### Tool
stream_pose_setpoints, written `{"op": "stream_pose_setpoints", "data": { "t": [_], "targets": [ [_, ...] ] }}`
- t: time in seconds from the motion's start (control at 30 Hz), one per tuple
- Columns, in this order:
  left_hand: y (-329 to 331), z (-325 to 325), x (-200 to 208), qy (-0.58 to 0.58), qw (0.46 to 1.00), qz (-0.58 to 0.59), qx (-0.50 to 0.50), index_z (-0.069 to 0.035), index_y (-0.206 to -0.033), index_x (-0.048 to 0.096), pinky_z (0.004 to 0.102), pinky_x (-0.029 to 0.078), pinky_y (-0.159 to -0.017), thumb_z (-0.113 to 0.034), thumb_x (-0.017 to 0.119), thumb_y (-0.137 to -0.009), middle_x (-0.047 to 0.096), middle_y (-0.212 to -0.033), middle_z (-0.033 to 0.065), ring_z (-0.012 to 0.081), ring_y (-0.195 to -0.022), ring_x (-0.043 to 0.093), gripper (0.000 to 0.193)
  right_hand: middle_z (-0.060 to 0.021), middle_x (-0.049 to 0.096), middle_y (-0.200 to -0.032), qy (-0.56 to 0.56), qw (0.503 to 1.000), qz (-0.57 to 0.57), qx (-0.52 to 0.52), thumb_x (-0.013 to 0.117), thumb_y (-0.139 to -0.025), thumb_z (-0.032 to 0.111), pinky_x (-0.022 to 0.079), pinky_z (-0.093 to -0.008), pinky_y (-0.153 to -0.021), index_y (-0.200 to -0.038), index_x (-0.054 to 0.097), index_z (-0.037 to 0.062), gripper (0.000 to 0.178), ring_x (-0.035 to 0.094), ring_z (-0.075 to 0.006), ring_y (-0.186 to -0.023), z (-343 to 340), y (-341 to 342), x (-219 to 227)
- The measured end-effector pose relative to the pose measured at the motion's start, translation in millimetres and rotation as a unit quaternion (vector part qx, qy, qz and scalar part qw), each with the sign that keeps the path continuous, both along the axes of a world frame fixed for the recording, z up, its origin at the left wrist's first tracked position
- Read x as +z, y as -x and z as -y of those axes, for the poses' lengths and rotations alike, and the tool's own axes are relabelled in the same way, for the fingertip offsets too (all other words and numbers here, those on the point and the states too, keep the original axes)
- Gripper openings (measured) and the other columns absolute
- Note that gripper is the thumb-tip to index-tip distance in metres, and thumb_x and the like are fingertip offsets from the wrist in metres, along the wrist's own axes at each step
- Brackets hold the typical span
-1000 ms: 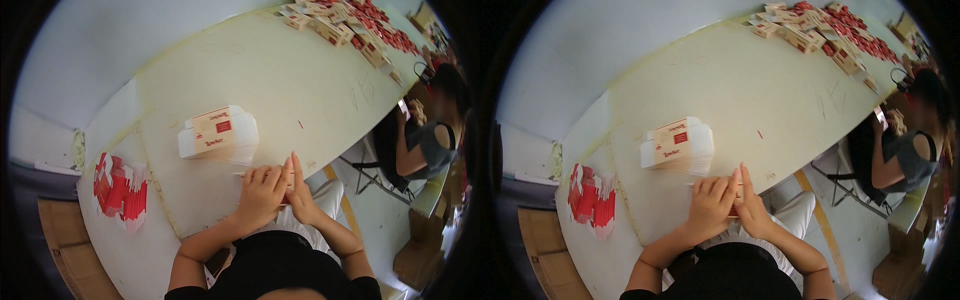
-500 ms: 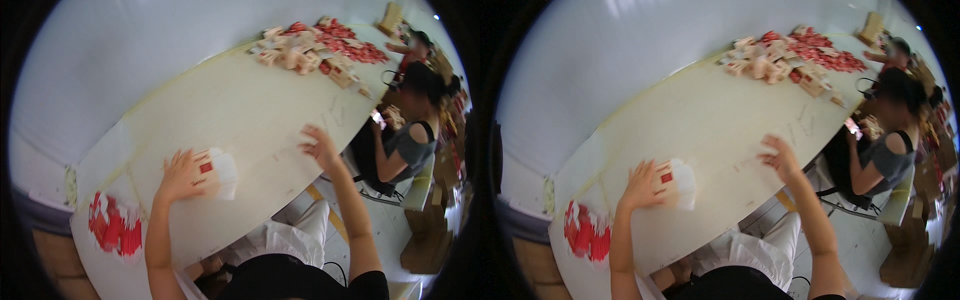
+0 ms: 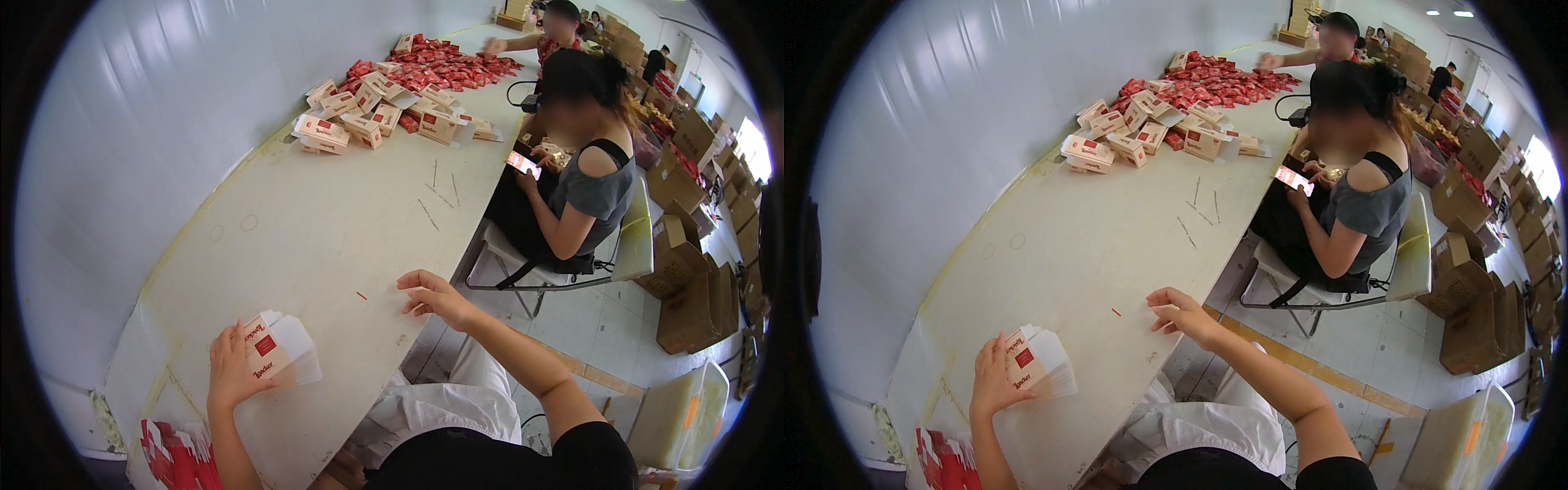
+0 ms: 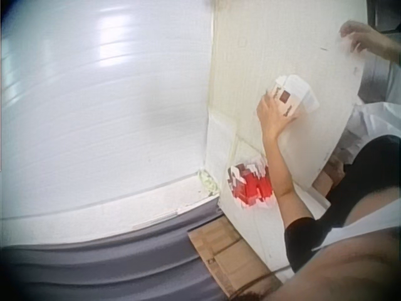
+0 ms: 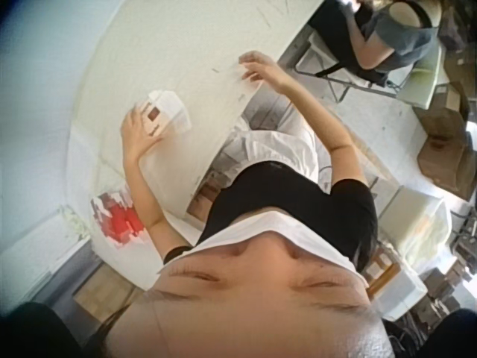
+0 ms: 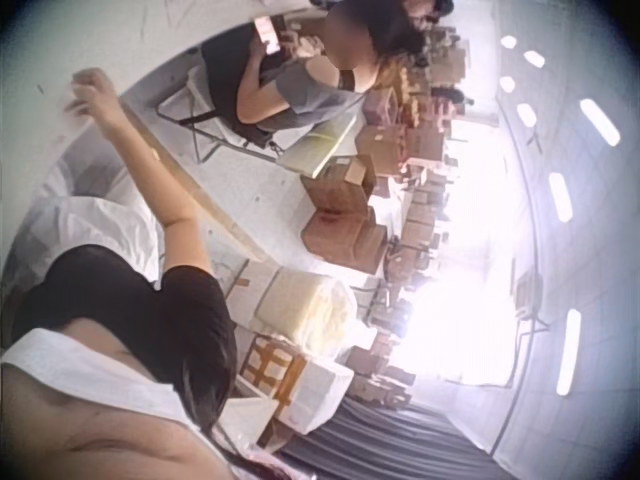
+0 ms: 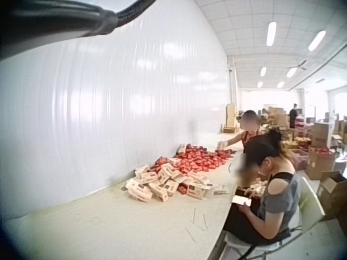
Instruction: The person assembles small cardboard boxes by hand, folding the flaps and sides to form the box shape.
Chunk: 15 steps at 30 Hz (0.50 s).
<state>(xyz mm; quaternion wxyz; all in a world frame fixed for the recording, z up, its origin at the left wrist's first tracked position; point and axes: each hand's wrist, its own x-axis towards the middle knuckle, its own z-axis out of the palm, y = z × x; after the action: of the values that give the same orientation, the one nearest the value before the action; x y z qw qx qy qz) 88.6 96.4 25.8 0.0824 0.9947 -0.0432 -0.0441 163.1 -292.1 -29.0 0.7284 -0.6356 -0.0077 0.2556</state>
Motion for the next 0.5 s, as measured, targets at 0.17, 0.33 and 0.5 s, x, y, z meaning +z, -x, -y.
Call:
{"op": "stream_pose_setpoints", "data": {
  "t": [0.17,0.33,0.5],
  "targets": [
    [20.1,28.0,10.4,0.216,0.972,0.092,0.008,0.001,-0.145,0.020,0.0453,0.030,-0.107,-0.025,0.087,-0.048,0.034,-0.132,0.0199,0.0360,-0.126,0.035,0.121,-0.0063,0.052,-0.121,-0.017,0.992,0.103,0.077,0.055,-0.091,0.014,0.047,-0.0284,-0.075,-0.125,0.048,0.0034,0.036,0.061,-0.0132,-0.088,-31.3,27.9,11.9],
    [44.0,93.0,9.6,0.064,0.987,0.146,-0.025,0.000,-0.145,0.021,0.0483,0.032,-0.102,-0.029,0.081,-0.053,0.036,-0.130,0.0182,0.0376,-0.120,0.037,0.114,-0.0126,0.054,-0.120,-0.109,0.976,0.138,0.132,0.057,-0.087,-0.001,0.049,-0.0258,-0.072,-0.134,0.041,-0.0003,0.050,0.062,-0.0144,-0.088,-55.0,68.9,40.5],
    [54.1,115.6,10.4,0.083,0.985,0.138,-0.061,0.000,-0.145,0.022,0.0466,0.032,-0.103,-0.026,0.081,-0.051,0.039,-0.129,0.0165,0.0369,-0.119,0.038,0.115,-0.0138,0.060,-0.111,-0.036,0.980,0.165,0.109,0.056,-0.086,-0.002,0.055,-0.0268,-0.071,-0.133,0.039,-0.0034,0.050,0.064,-0.0159,-0.090,-59.8,79.6,41.9]
  ]
}}
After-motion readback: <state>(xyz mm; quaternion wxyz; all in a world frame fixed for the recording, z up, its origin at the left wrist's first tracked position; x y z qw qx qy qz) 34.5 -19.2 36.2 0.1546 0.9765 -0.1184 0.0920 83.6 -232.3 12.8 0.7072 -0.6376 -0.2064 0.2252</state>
